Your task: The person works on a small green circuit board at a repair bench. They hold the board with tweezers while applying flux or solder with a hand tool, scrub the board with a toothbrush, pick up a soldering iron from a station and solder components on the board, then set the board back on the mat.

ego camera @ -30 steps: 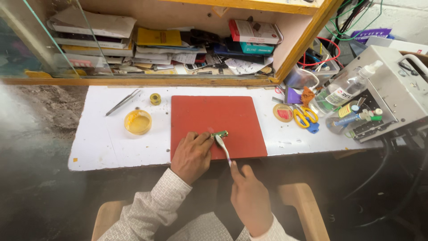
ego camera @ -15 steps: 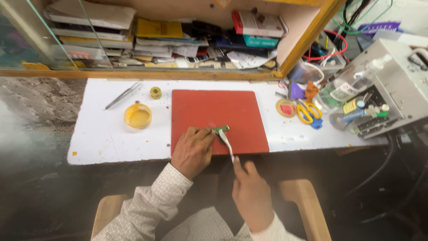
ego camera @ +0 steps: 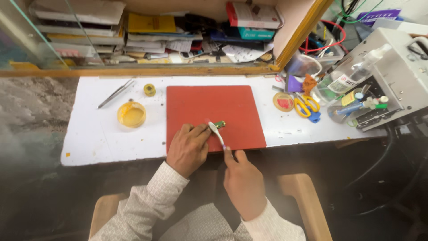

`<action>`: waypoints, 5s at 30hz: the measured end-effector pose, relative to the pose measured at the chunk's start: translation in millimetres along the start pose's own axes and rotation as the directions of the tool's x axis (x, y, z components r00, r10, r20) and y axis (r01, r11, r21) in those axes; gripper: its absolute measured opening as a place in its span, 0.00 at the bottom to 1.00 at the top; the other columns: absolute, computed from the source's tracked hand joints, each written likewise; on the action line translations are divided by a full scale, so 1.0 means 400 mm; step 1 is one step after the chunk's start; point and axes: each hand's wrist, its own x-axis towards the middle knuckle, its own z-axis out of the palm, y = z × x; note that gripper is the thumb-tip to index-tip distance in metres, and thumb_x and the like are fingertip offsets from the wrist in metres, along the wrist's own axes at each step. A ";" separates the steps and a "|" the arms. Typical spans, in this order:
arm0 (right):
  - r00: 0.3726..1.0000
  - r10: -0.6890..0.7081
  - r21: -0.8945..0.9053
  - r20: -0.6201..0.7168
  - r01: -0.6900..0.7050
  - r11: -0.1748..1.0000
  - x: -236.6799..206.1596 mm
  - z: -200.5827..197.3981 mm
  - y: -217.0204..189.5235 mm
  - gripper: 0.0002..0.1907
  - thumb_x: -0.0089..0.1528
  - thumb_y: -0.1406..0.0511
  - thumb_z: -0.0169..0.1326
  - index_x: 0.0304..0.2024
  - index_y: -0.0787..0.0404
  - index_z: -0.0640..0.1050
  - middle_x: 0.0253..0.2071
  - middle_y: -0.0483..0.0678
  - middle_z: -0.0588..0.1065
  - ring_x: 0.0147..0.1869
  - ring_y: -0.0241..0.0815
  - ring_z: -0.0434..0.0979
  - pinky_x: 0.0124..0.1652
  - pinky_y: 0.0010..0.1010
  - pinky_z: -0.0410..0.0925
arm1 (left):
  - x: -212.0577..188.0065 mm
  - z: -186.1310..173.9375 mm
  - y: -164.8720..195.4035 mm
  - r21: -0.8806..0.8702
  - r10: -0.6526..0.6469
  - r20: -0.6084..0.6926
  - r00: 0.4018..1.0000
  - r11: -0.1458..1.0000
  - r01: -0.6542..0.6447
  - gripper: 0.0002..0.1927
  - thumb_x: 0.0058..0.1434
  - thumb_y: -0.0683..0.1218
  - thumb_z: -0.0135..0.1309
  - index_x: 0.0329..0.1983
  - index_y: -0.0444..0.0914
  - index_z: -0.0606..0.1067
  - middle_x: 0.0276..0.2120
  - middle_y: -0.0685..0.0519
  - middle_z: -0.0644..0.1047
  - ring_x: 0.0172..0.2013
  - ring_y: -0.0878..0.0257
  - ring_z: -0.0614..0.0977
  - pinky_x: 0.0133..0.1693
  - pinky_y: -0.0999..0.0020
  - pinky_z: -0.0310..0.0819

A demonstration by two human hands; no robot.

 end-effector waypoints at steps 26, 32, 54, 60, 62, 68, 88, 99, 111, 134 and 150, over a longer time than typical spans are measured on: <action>0.999 0.026 0.024 0.033 -0.027 0.999 -0.017 -0.001 0.021 0.24 0.57 0.69 0.53 0.58 0.59 0.75 0.39 0.53 0.70 0.34 0.56 0.78 0.31 0.45 0.71 | -0.008 0.003 -0.004 -0.003 -0.001 -0.024 1.000 1.000 0.001 0.18 0.50 0.38 0.58 0.46 0.34 0.81 0.48 0.50 0.80 0.40 0.53 0.76 0.43 0.58 0.74; 0.999 -0.046 -0.025 0.004 0.046 0.999 0.007 0.026 -0.003 0.25 0.58 0.70 0.52 0.59 0.64 0.73 0.41 0.54 0.70 0.34 0.55 0.78 0.32 0.44 0.72 | -0.001 -0.006 0.005 -0.006 -0.033 -0.002 0.999 0.999 0.033 0.17 0.50 0.38 0.57 0.45 0.34 0.81 0.47 0.51 0.81 0.39 0.53 0.76 0.41 0.59 0.73; 0.997 0.049 -0.033 0.067 -0.047 0.998 0.003 0.030 0.021 0.24 0.59 0.68 0.53 0.59 0.59 0.74 0.41 0.53 0.71 0.33 0.55 0.78 0.32 0.45 0.72 | -0.005 0.002 -0.001 0.013 -0.011 -0.022 1.000 1.000 0.011 0.19 0.50 0.38 0.57 0.47 0.33 0.81 0.48 0.50 0.81 0.39 0.53 0.76 0.42 0.59 0.73; 0.999 -0.038 0.007 -0.027 0.038 0.999 -0.003 0.026 -0.008 0.25 0.57 0.70 0.52 0.59 0.64 0.73 0.40 0.54 0.70 0.34 0.55 0.78 0.31 0.44 0.72 | -0.005 -0.007 0.004 0.006 -0.020 -0.020 1.000 1.000 0.020 0.19 0.49 0.37 0.57 0.47 0.33 0.81 0.49 0.50 0.81 0.39 0.54 0.76 0.44 0.59 0.74; 0.999 0.016 0.047 0.032 -0.017 0.999 -0.047 0.010 -0.003 0.27 0.56 0.70 0.52 0.60 0.62 0.74 0.40 0.54 0.70 0.32 0.56 0.78 0.30 0.45 0.72 | -0.008 -0.003 0.001 0.011 -0.018 -0.016 1.000 1.000 0.018 0.19 0.50 0.37 0.57 0.47 0.33 0.81 0.49 0.50 0.81 0.39 0.53 0.76 0.44 0.59 0.74; 0.998 0.039 -0.014 0.054 -0.038 0.999 0.004 0.010 0.024 0.22 0.59 0.68 0.52 0.57 0.59 0.75 0.39 0.53 0.71 0.33 0.57 0.78 0.32 0.47 0.71 | -0.015 0.001 -0.001 -0.004 -0.017 -0.018 1.000 1.000 0.017 0.19 0.50 0.38 0.57 0.47 0.33 0.81 0.49 0.50 0.80 0.40 0.53 0.76 0.44 0.59 0.73; 0.863 0.418 0.770 0.284 -0.465 0.436 -0.138 -0.027 0.194 0.24 0.62 0.69 0.54 0.62 0.57 0.77 0.39 0.44 0.76 0.26 0.30 0.70 0.23 0.22 0.64 | 0.003 -0.002 0.003 -0.159 -0.216 -0.124 0.968 0.968 0.195 0.16 0.57 0.40 0.60 0.50 0.34 0.78 0.49 0.44 0.78 0.43 0.47 0.76 0.46 0.56 0.72; 0.848 0.397 0.914 0.351 -0.403 0.052 -0.118 -0.019 0.191 0.31 0.61 0.70 0.52 0.69 0.59 0.68 0.38 0.51 0.76 0.27 0.34 0.73 0.23 0.25 0.65 | -0.003 0.008 0.004 -0.268 -0.244 -0.201 0.949 0.945 0.186 0.05 0.61 0.38 0.59 0.40 0.33 0.78 0.48 0.46 0.79 0.44 0.49 0.82 0.43 0.60 0.78; 0.966 0.039 0.934 0.254 -0.256 0.248 0.243 0.019 0.093 0.16 0.63 0.66 0.60 0.53 0.63 0.80 0.31 0.38 0.73 0.23 0.23 0.59 0.21 0.17 0.53 | -0.023 0.014 0.004 -0.293 -0.175 -0.261 0.949 0.951 0.094 0.04 0.60 0.35 0.59 0.38 0.33 0.79 0.47 0.49 0.81 0.43 0.53 0.86 0.42 0.64 0.81; 0.961 -0.051 0.944 0.270 -0.254 0.210 0.279 0.110 0.171 0.08 0.62 0.65 0.62 0.42 0.62 0.82 0.24 0.38 0.74 0.21 0.25 0.66 0.20 0.17 0.58 | -0.014 0.013 0.003 -0.312 -0.199 -0.218 0.955 0.942 0.125 0.12 0.59 0.36 0.62 0.45 0.37 0.75 0.47 0.50 0.79 0.41 0.54 0.85 0.38 0.65 0.81; 0.965 -0.075 0.958 0.250 -0.235 0.166 0.277 0.112 0.177 0.09 0.64 0.64 0.62 0.43 0.62 0.82 0.25 0.38 0.74 0.22 0.25 0.66 0.21 0.17 0.58 | -0.009 -0.015 0.025 -0.146 -0.091 -0.136 0.986 0.987 0.071 0.14 0.57 0.37 0.59 0.47 0.39 0.82 0.39 0.47 0.75 0.33 0.53 0.82 0.34 0.61 0.76</action>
